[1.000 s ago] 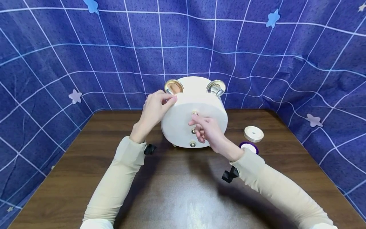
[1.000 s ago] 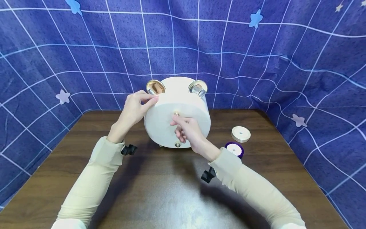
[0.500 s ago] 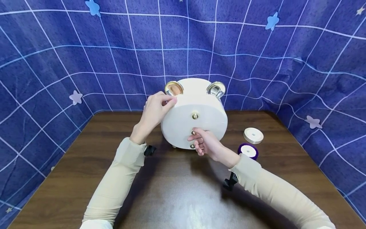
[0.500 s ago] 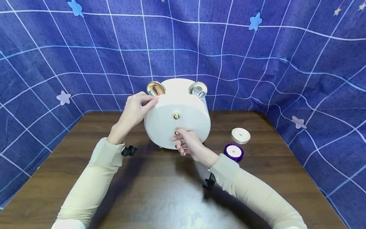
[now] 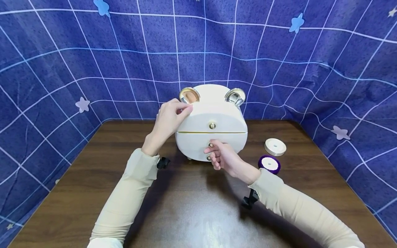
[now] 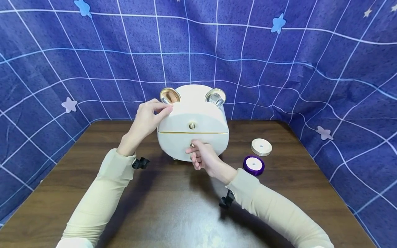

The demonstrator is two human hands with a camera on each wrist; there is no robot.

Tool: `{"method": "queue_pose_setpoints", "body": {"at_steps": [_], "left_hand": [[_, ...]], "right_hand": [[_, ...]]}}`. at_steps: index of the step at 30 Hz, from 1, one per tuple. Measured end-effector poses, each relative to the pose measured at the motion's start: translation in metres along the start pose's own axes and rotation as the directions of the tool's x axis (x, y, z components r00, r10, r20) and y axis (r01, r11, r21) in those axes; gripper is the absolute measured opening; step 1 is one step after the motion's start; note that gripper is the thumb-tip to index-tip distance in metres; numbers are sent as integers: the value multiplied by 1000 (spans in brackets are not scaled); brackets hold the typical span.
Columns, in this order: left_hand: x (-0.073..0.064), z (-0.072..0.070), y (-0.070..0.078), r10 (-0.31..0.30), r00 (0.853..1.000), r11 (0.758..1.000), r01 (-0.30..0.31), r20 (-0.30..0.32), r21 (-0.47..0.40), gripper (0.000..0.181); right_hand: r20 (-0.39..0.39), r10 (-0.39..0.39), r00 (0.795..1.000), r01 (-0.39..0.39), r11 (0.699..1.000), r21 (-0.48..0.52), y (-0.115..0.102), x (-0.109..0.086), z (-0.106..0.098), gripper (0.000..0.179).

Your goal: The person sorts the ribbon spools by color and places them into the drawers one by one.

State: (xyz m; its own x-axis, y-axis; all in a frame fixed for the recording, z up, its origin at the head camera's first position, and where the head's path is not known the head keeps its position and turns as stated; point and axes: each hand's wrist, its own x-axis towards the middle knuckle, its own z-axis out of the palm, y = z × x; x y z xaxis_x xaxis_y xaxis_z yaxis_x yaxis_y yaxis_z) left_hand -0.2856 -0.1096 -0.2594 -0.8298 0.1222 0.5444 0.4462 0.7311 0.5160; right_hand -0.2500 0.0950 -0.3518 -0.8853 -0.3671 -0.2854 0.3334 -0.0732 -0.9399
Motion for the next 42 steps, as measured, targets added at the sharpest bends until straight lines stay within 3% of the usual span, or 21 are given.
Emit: {"method": "queue_pose_setpoints", "body": {"at_steps": [42], "left_hand": [[0, 2, 0, 2, 1000, 1000, -2, 3, 1, 27]], "right_hand": [[49, -2, 999, 4, 999, -41, 11, -29, 4, 38]]}}
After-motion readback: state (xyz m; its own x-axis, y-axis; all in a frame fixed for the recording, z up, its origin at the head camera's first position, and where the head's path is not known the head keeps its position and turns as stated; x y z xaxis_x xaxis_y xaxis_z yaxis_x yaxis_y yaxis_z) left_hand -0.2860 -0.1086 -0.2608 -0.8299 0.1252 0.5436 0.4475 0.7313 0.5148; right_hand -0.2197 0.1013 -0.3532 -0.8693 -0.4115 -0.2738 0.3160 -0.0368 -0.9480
